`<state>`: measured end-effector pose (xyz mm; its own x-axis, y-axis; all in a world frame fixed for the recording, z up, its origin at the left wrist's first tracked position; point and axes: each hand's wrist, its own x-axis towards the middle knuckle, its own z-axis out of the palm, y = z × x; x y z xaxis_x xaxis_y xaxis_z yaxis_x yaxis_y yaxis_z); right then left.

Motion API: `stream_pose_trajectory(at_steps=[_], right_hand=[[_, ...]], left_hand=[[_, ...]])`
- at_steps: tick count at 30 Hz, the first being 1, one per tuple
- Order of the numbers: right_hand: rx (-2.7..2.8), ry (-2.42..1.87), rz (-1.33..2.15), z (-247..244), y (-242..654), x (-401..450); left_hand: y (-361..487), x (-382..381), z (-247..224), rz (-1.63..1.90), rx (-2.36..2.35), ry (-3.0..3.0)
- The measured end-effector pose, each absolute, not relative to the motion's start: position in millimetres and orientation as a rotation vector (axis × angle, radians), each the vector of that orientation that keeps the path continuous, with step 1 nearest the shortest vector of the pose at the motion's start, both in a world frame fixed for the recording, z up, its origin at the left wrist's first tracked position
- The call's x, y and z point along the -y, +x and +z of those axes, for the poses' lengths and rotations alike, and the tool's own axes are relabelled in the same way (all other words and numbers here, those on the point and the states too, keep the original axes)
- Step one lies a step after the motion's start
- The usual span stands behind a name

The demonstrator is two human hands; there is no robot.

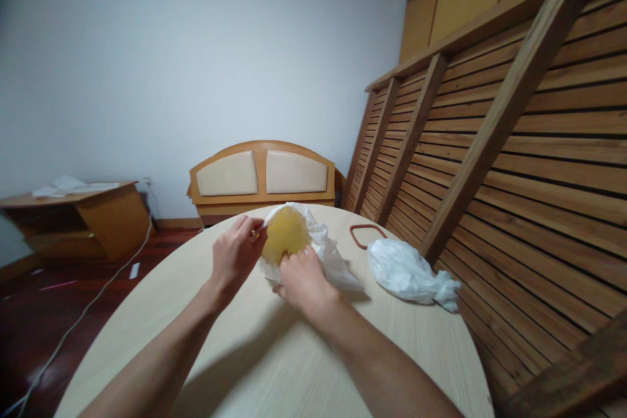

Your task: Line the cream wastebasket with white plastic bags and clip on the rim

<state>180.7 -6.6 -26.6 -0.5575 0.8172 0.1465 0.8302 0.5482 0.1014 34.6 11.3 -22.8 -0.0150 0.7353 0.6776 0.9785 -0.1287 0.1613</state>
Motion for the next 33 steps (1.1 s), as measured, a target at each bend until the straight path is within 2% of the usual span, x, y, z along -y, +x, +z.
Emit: stream_pose_trajectory(at_steps=[9,13,17,21,30,33], right_hand=[[2.690,-1.249,0.068,-20,192,5],[2.598,-1.032,0.033,-7,205,-3],[2.183,-1.374,-0.144,3,216,-12],[1.946,-1.684,-0.149,1,218,-19],[1.944,-1.694,-0.015,-7,230,-38],[1.936,-1.663,-0.041,-5,236,-43]], left_hand=[[34,-15,-23,-0.896,1.824,-1.907],[24,-19,-18,-0.978,1.896,-1.913],[14,-23,-17,-1.087,1.920,-1.912],[13,-23,-18,-1.156,1.925,-1.909],[18,-28,-23,-1.319,1.895,-2.029],[21,-23,-20,-1.259,1.948,-2.099]])
